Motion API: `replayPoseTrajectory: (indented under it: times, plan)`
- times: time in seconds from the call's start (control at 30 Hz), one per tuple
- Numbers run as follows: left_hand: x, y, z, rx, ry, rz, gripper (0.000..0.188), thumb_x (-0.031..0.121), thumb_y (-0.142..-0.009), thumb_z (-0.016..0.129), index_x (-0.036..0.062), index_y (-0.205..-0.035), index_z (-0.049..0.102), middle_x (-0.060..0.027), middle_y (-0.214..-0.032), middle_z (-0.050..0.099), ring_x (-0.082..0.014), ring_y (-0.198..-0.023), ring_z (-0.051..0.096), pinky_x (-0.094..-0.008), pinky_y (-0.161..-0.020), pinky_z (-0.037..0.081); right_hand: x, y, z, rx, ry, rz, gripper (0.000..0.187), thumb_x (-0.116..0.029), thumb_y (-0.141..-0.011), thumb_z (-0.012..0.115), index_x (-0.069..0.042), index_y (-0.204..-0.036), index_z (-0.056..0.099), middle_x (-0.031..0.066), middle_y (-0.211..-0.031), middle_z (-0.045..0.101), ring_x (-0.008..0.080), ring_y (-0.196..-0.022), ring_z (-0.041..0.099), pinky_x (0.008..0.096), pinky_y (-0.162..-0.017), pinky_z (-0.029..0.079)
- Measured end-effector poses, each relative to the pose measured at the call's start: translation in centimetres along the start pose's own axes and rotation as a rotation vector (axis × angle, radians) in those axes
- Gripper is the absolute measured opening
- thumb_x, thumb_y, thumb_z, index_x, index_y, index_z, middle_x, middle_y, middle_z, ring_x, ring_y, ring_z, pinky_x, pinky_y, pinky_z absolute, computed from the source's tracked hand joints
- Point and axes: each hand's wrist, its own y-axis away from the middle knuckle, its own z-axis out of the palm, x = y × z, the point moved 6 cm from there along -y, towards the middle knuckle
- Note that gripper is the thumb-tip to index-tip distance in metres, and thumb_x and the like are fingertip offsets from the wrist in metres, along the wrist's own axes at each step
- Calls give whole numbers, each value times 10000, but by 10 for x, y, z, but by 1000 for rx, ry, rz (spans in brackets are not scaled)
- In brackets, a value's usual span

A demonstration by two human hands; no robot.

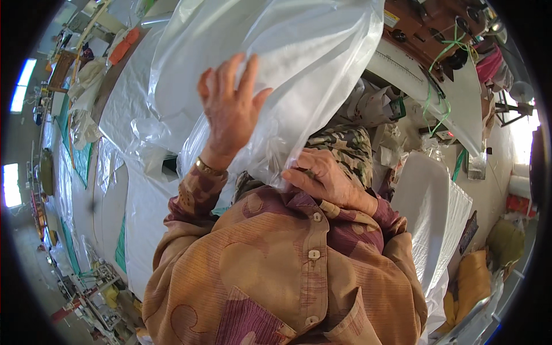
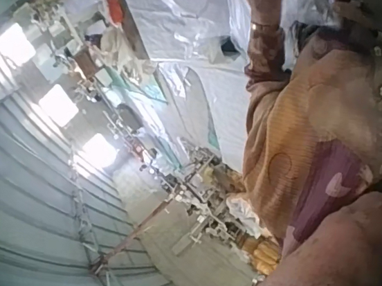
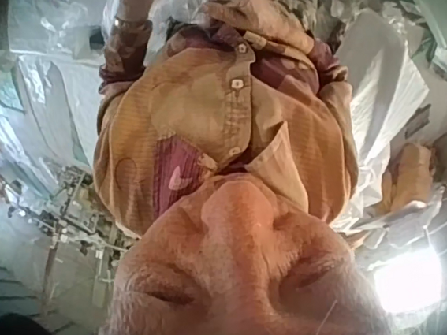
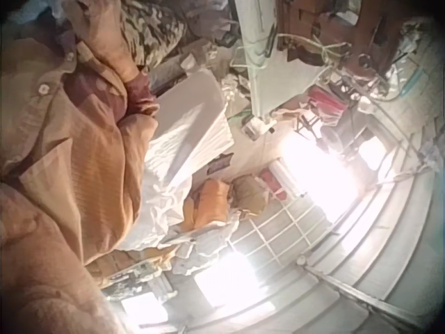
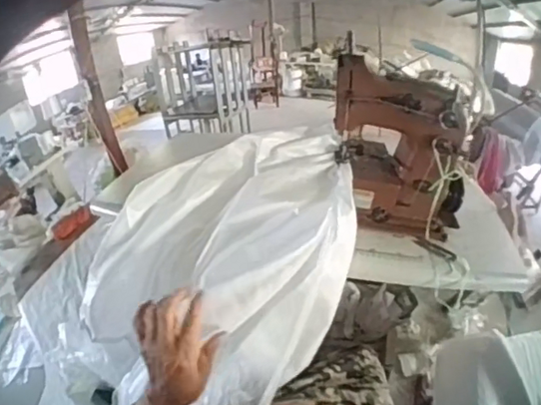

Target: The person aligns and sews large white plastic sheets using a sewing machine. They repeatedly fold the edges of the plastic, guide the material through the machine, and adjust the fabric to ensure straight stitching. The process involves handling the plastic with both hands to maintain alignment during the sewing operation.

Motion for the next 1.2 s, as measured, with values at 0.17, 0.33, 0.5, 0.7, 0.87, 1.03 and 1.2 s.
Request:
replayPoseTrajectory:
  times: [0.17,0.33,0.5,0.7,0.87,1.03,1.2]
  plan:
    - [-48,-18,9,-342,267,-218,308,204,-859,725,16,-1094,663,-93,-997,637,-199,-846,588,-358,-790,445,3,-8,8,-29,-110,107,174,-127,-944,632,2,-838,583,117,-694,653,265,-626,657,347,-578,503]
    - [-49,-1,11,-510,980,-369,141,144,-896,701,17,-891,640,-67,-739,584,-105,-693,537,-267,-586,435,4,-14,16,-65,-161,234,236,-155,-959,624,14,-803,566,101,-659,662,172,-602,671,291,-549,515]
    - [-1,3,-12,-297,750,-109,196,172,-891,673,9,-973,603,-108,-847,629,-217,-809,633,-316,-743,498,1,-22,24,-91,-134,295,259,-194,-959,590,0,-788,570,119,-651,645,278,-622,658,359,-586,508]
    - [6,30,9,-433,375,-36,217,145,-832,719,17,-982,627,-154,-925,666,-358,-792,612,-392,-685,483,18,-15,33,-73,-62,296,240,-216,-933,597,-5,-820,599,163,-660,633,386,-659,632,427,-629,503]
    - [-14,14,-16,-357,751,-235,153,97,-878,702,-30,-836,629,-128,-690,543,-164,-595,477,-299,-559,402,25,-14,38,-96,44,333,235,-227,-927,600,-12,-838,640,191,-681,644,395,-667,636,445,-635,506]
    - [-8,16,-20,-536,915,-234,185,100,-890,696,-55,-849,605,-121,-662,486,-169,-601,374,-310,-550,393,-6,-32,37,-64,117,211,235,-215,-910,607,-11,-799,646,190,-664,638,396,-660,636,467,-627,502]
    - [-2,29,-13,-622,919,-313,151,112,-918,653,-38,-907,637,-116,-660,503,-155,-594,386,-308,-553,400,10,-32,52,-103,120,269,217,-201,-897,600,-17,-789,638,189,-670,633,395,-663,634,475,-632,500]
